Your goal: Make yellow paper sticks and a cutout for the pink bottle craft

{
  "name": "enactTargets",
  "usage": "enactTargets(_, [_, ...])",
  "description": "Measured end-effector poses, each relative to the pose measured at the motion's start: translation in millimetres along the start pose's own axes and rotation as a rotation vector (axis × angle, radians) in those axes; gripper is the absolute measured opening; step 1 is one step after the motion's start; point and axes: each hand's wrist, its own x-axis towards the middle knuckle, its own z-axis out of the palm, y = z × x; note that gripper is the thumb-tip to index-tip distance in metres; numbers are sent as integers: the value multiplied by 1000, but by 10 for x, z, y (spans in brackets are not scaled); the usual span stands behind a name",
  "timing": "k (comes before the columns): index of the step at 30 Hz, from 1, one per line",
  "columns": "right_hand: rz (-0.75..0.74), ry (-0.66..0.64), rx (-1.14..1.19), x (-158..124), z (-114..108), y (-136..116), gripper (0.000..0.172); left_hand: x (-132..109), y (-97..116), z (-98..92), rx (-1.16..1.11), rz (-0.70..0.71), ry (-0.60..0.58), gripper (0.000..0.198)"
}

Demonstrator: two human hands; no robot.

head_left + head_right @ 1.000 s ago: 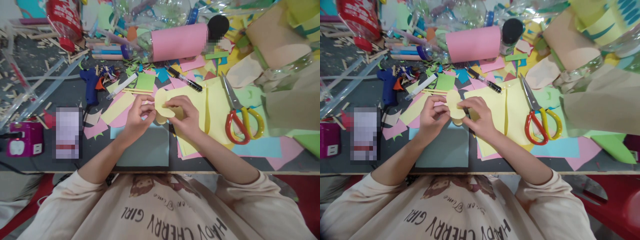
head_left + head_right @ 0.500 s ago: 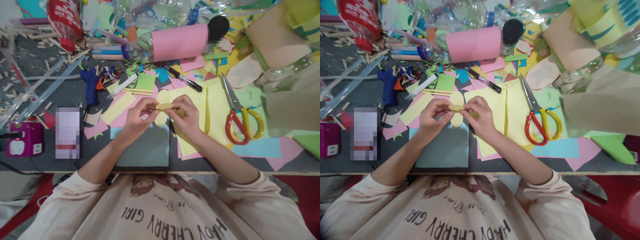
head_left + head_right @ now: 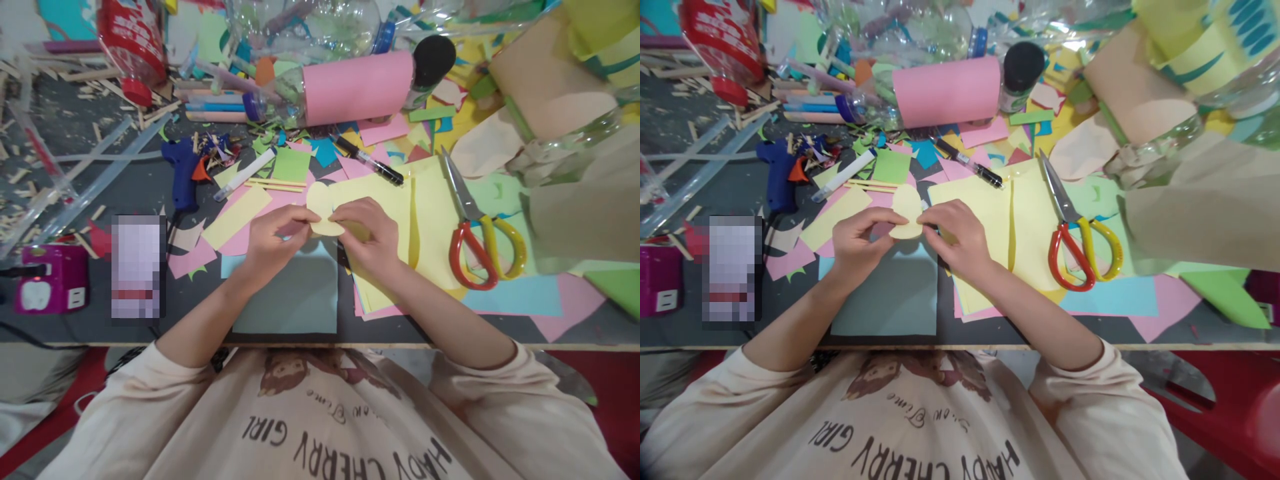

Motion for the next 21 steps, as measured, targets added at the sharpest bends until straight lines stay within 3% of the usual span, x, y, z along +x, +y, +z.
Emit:
enactTargets(9, [109, 19, 64, 0, 19, -8, 11, 41, -38, 45, -341, -241, -71, 26])
enactTargets(21, [272, -67, 125, 27, -2, -15, 12, 41, 35, 34, -282, -330, -101, 27])
